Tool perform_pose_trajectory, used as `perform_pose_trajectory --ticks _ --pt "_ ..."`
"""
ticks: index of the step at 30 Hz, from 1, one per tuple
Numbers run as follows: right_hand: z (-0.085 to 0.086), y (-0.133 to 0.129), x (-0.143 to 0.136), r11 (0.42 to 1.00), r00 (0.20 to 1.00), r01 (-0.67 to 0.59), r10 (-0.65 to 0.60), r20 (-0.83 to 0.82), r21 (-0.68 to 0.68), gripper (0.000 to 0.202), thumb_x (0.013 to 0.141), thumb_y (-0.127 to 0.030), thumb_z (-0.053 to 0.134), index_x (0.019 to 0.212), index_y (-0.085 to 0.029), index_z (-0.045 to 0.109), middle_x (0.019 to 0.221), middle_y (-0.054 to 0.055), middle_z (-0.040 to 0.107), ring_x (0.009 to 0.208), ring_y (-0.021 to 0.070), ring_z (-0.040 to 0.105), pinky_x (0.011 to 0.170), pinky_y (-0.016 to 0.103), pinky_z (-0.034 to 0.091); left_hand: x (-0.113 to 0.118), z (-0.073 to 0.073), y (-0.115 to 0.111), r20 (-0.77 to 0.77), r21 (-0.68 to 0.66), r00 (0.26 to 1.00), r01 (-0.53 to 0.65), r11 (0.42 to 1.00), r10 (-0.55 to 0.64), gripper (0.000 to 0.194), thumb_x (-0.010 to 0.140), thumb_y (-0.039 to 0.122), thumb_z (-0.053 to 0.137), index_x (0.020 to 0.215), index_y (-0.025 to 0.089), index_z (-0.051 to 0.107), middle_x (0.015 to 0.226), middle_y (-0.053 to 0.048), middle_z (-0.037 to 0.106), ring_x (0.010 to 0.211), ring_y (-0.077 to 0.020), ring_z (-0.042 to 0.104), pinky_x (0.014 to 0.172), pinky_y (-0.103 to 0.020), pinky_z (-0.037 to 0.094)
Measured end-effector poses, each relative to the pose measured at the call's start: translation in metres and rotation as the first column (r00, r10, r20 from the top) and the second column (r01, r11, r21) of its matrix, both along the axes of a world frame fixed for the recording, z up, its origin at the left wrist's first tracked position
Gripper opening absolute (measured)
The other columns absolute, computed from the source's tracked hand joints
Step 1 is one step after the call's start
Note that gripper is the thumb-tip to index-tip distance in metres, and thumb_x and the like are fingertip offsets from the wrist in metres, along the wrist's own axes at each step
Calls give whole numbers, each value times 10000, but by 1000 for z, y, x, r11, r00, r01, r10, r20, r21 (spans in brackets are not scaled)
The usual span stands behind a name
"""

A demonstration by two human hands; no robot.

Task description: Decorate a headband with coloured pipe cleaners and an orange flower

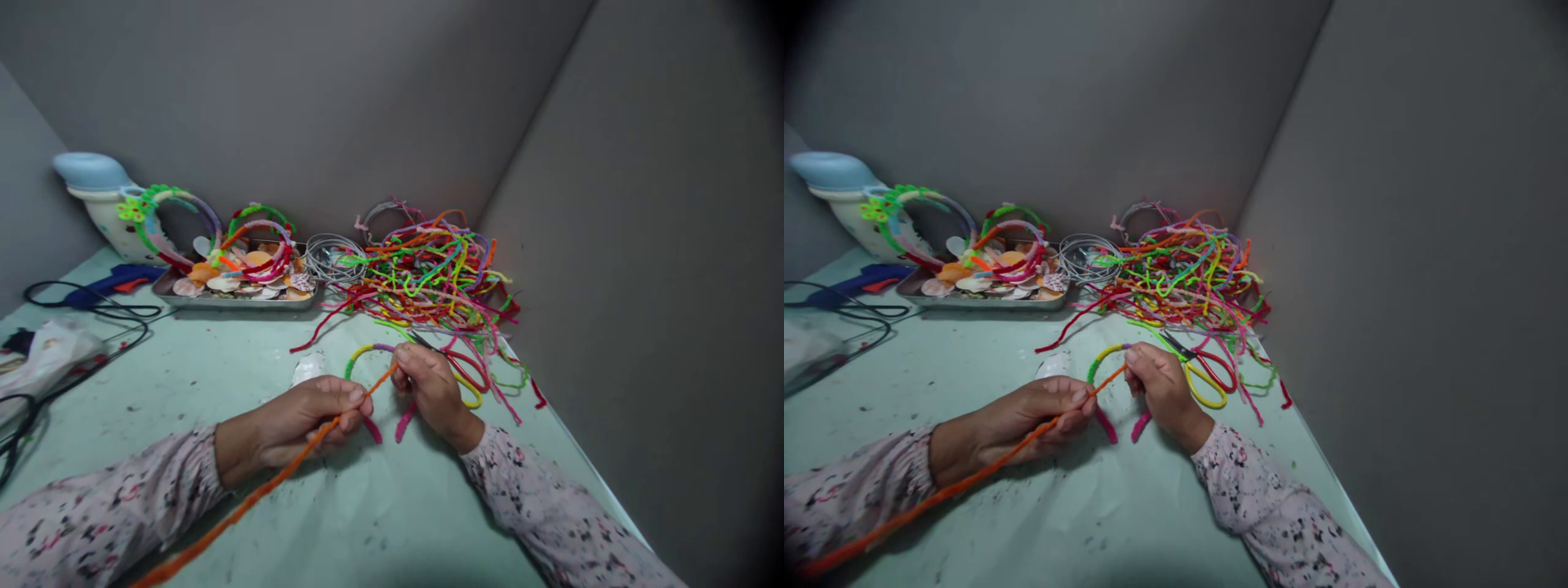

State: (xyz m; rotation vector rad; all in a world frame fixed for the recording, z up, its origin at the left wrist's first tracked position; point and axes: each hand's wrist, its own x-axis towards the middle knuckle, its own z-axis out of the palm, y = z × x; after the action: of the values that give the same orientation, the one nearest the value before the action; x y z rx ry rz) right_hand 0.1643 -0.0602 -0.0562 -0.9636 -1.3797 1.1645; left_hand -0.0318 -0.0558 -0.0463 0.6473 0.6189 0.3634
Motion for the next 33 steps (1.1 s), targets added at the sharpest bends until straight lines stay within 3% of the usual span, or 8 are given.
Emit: perform_pose_trajectory --ticks 7,11,17,23,25,28,33 --pt "3 -3 0 994 998 21 -28 61 112 367 931 -361 437 618 -195 531 589 -6 491 575 132 466 590 276 376 -1 2 -1 128 -14 989 75 997 -73 115 793 186 629 718 100 618 516 38 462 347 -13 293 325 -125 203" --pt "1 1 3 984 988 48 -72 135 172 363 940 -346 438 624 -192 529 604 -12 503 588 126 484 618 271 389 1 3 1 22 48 1000 -9 999 8 120 798 214 638 769 97 643 532 23 497 381 -23 360 359 -125 241" --pt "-6 9 4 966 963 167 -203 175 199 346 932 -365 464 642 -188 527 579 -28 501 548 114 481 569 254 382 16 12 16 -48 220 998 -36 975 48 236 821 303 633 936 99 660 572 25 530 367 -7 290 348 -141 155" --pt "-9 21 17 960 948 206 -244 205 192 304 917 -360 509 678 -181 570 602 -27 514 583 113 488 599 250 384 32 10 38 -113 302 987 -79 950 118 113 820 232 608 817 119 620 492 35 500 378 -29 339 365 -132 186" --pt "-11 26 22 979 972 161 -179 154 126 292 912 -378 517 717 -179 603 614 -21 533 580 112 489 583 246 384 33 6 44 -83 266 994 -48 963 72 85 817 201 592 820 119 617 478 38 489 373 -35 355 364 -128 209" --pt "-15 31 24 998 997 45 -48 -57 -53 276 903 -409 526 810 -180 648 666 -5 585 567 102 502 529 223 378 32 0 51 19 164 999 23 986 -26 63 808 149 569 829 114 616 468 47 467 350 -36 331 350 -131 229" --pt "-14 29 17 965 927 -104 6 -374 -243 227 827 -406 636 793 -185 673 668 0 610 540 79 510 495 181 388 27 -4 54 177 52 977 113 992 -121 85 825 133 534 823 116 618 452 61 418 322 -33 265 325 -131 217"
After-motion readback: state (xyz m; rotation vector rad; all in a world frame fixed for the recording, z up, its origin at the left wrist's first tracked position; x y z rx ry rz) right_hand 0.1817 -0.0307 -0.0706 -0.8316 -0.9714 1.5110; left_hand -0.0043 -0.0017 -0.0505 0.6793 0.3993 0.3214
